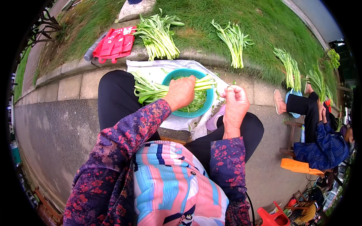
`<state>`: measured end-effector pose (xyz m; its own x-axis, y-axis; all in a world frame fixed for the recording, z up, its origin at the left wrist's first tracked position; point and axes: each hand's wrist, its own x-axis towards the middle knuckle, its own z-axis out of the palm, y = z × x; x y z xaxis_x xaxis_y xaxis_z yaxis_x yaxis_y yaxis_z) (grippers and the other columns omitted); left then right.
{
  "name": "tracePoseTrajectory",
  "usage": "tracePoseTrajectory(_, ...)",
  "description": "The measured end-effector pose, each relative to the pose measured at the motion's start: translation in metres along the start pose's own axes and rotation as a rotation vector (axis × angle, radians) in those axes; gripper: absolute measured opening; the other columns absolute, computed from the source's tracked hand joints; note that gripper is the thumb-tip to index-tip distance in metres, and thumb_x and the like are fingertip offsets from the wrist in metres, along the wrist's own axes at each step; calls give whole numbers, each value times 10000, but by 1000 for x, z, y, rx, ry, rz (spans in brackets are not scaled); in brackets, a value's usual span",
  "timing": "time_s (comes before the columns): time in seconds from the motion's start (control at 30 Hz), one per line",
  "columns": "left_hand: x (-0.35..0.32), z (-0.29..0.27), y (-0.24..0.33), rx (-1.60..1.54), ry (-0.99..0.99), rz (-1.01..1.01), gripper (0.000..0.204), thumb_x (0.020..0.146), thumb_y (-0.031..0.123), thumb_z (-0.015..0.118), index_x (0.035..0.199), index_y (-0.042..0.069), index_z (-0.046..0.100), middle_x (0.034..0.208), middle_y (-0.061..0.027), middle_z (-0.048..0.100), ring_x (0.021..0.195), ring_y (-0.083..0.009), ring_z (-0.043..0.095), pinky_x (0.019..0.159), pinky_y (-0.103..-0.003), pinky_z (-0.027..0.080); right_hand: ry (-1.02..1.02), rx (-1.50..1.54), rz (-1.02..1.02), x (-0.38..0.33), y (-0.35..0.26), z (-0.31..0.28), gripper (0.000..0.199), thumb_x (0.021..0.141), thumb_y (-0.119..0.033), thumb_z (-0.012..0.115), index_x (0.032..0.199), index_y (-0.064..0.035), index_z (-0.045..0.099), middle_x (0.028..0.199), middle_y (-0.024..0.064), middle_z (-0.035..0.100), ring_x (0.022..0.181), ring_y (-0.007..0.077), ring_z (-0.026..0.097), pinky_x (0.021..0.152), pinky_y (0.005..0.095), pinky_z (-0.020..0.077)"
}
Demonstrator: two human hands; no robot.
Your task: The person trims green leafy vegetables by hand, breaking off stems and placing the pieces into a blue bowl.
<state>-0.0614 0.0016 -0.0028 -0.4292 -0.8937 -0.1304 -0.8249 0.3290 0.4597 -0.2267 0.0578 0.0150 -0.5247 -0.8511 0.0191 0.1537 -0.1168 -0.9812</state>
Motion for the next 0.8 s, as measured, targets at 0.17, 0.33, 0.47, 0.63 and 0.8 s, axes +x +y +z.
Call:
tracePoseTrajectory(0.17,13,4,-15,-663,-137,68,280,828,134,645,1055,7,541,858,-112,615,757,-191,601,700,-341,460,71,66,41,2,-3,-9,61,878,-62,599,870,-12,567,762,18,588,620,71,536,605,205,447)
tracePoseTrajectory(0.33,12,-14,-20,-1485,-439,-92,264,861,157,647,1064,18,553,782,-2,523,710,-101,498,684,-235,426,81,18,47,1,-2,-9,85,892,-102,597,860,-29,569,743,11,573,616,68,514,590,207,440)
tracePoseTrajectory(0.47,9,-22,-27,-1691,-479,-61,294,855,152,647,1097,22,539,791,-18,524,743,-121,506,724,-258,430,55,-34,76,-1,-2,-6,90,897,-115,595,862,-36,573,746,6,575,620,63,512,595,208,437)
tracePoseTrajectory(0.63,5,-24,-34,-1732,-551,-29,355,838,168,664,1135,18,538,827,-37,546,797,-148,523,776,-291,433,-121,-235,79,-1,12,-9,160,880,-55,570,1025,4,602,839,18,603,684,55,522,629,198,442)
tracePoseTrajectory(0.8,0,-19,-30,-1719,-706,-15,342,837,172,666,1127,33,549,843,-43,562,820,-157,538,786,-299,438,-258,-201,183,-6,16,0,329,864,-75,591,1180,14,572,993,54,612,782,106,560,716,227,464)
